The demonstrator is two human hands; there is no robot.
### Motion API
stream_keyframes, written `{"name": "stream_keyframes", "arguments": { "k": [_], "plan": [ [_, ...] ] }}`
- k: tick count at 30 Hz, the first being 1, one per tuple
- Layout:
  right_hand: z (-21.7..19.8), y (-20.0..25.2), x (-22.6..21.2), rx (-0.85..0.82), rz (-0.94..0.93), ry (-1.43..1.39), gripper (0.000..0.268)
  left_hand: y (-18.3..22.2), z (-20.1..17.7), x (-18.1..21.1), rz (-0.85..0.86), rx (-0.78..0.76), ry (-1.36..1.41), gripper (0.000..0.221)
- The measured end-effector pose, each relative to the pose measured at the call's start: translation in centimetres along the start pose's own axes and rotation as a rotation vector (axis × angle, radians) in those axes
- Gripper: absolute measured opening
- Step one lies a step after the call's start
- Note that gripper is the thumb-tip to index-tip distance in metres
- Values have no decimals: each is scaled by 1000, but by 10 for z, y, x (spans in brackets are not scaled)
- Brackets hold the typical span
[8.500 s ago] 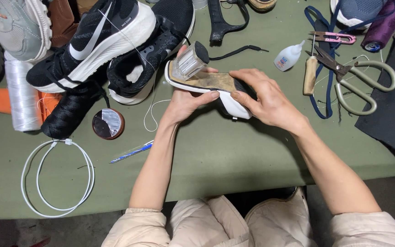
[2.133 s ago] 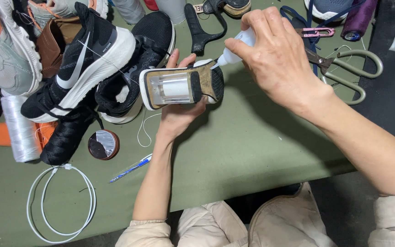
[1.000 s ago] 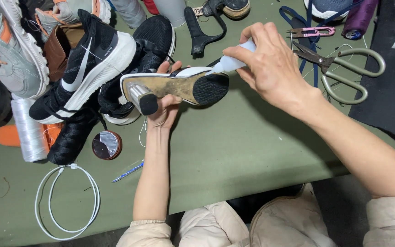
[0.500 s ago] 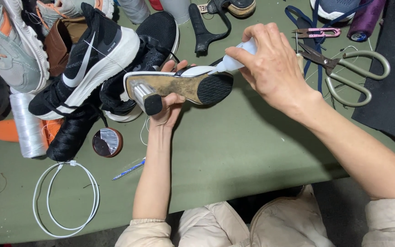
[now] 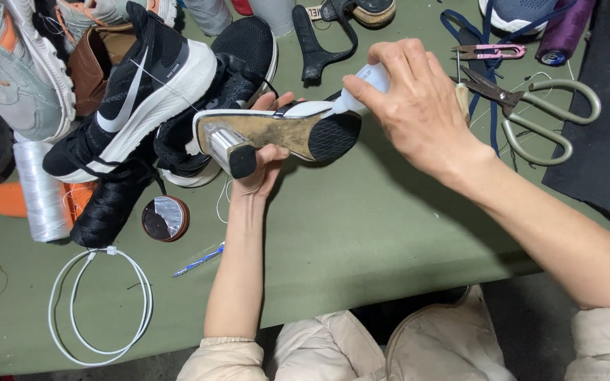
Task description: Applying and spreading adhesive on the sole and heel of a sandal for repair.
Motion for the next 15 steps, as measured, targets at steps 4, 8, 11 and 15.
{"name": "stream_keyframes", "arguments": {
  "k": [4, 8, 11, 15],
  "plan": [
    [-5, -3, -1, 5, -46, 74, 33, 1, 3, 2, -5, -9, -1, 68],
    [9, 5, 9, -45, 20, -123, 44, 1, -3, -2, -15, 35, 12, 71],
    [24, 17, 20, -89, 129, -307, 44, -1, -7, -3, -18, 47, 81, 70],
    [38, 34, 26, -143, 230, -371, 47, 1, -9, -5, -35, 83, 146, 68]
  ]
}}
Point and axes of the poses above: each hand's wrist, its own y-axis away from the middle knuckle, its own z-axis out of the palm, x = y × z, the point moved 3 cm from there along -y, towards the middle knuckle, and after that the axes turned 4 degrees about -z, right-handed, at the moved point
